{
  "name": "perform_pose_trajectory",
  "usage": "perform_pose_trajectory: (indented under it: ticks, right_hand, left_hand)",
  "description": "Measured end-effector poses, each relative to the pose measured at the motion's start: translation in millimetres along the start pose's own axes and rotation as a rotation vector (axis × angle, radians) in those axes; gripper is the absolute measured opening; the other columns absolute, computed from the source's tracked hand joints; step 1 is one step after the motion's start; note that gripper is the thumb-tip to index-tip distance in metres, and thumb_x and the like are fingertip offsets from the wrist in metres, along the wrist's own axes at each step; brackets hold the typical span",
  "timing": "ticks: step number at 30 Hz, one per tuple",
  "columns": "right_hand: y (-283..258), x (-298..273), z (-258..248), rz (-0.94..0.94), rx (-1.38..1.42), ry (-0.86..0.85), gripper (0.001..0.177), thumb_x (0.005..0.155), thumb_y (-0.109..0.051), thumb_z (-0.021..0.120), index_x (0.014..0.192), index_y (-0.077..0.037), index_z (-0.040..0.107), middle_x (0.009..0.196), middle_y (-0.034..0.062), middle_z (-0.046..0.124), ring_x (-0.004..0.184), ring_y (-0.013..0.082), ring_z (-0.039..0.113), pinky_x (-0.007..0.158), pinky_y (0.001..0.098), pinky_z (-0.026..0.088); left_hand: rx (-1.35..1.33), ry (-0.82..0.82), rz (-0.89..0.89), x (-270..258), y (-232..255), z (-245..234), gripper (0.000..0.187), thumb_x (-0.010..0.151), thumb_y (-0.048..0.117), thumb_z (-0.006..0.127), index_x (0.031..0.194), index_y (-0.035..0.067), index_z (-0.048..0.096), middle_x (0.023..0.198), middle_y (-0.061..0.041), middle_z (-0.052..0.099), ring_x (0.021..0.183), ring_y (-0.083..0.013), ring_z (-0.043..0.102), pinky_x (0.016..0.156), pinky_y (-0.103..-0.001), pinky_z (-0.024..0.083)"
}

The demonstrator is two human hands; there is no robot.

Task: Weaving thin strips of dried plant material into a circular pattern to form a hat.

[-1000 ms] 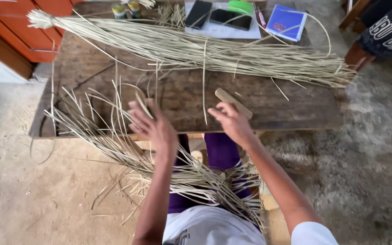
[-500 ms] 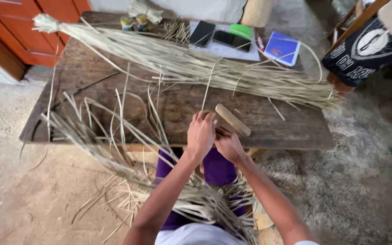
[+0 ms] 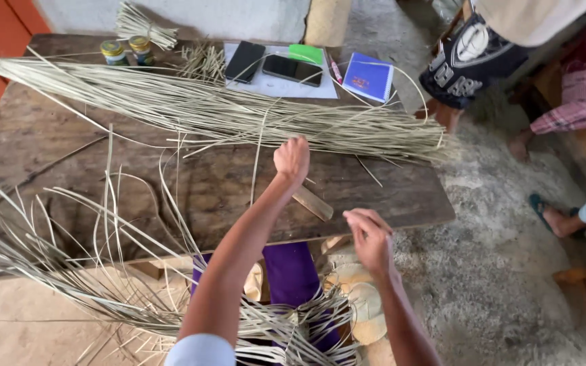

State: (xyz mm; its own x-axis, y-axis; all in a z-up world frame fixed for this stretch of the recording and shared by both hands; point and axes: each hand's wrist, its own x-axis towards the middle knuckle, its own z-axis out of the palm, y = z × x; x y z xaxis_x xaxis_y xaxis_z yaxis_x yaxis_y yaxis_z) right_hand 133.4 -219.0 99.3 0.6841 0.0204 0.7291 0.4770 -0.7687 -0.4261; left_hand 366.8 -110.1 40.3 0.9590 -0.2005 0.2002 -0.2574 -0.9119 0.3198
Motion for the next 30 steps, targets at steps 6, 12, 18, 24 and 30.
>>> perform_pose_trajectory:
  ticks: [6,12,18,24,30]
  right_hand:
    - [-47.3,29.3,-8.8,-0.251,-0.117,0.211,0.018,0.088,-0.003,0.055,0.1,-0.002,0.068,0.104,0.0125,0.065,0.092,0.0276,0.065,0.075,0.0334,0.053]
    - [-104.1,-12.0,5.9,-0.41,0.009,-0.131,0.022,0.09,-0.001,0.055,0.111,0.001,0.061,0.115,0.011,0.06,0.076,0.019,0.066,0.045,0.0198,0.056]
    - [-125.8,-45.5,8.1,-0.289,0.181,-0.331,0.018,0.091,-0.01,0.053,0.106,0.001,0.056,0.098,0.01,0.058,0.064,0.0163,0.058,0.054,0.0259,0.051]
    - [-90.4,-74.7,13.2,-0.115,0.17,-0.242,0.014,0.085,0.005,0.05,0.088,-0.004,0.059,0.081,0.0034,0.058,0.05,0.0067,0.049,0.036,0.0157,0.042]
    - [-54.0,-78.2,6.3,0.063,0.07,-0.029,0.006,0.083,0.004,0.06,0.089,0.004,0.062,0.078,0.0091,0.059,0.05,0.0121,0.052,0.038,0.017,0.047]
  left_hand:
    - [-0.431,-0.213,-0.009,-147.5,20.5,-151.3,0.025,0.084,0.028,0.046,0.068,0.018,0.063,0.056,-0.005,0.059,0.061,-0.03,0.064,0.058,-0.04,0.052]
    - [-0.131,0.095,0.198,-291.7,-7.8,-188.3,0.015,0.08,0.013,0.052,0.093,0.016,0.058,0.067,-0.006,0.066,0.055,-0.0295,0.061,0.042,-0.04,0.043]
    - [-0.141,0.165,0.157,-336.6,-33.9,-163.9,0.009,0.084,0.016,0.052,0.082,0.021,0.059,0.06,0.004,0.066,0.044,-0.0149,0.062,0.032,-0.031,0.042]
    - [-0.379,0.12,0.043,-368.7,-51.8,-175.7,0.017,0.081,0.025,0.054,0.074,0.026,0.069,0.048,0.009,0.062,0.037,-0.0102,0.057,0.036,-0.029,0.044]
    - [-1.115,-0.226,-0.38,-411.3,-131.3,-187.4,0.026,0.079,0.017,0.061,0.069,-0.001,0.076,0.049,-0.012,0.063,0.039,-0.0161,0.052,0.04,-0.025,0.037]
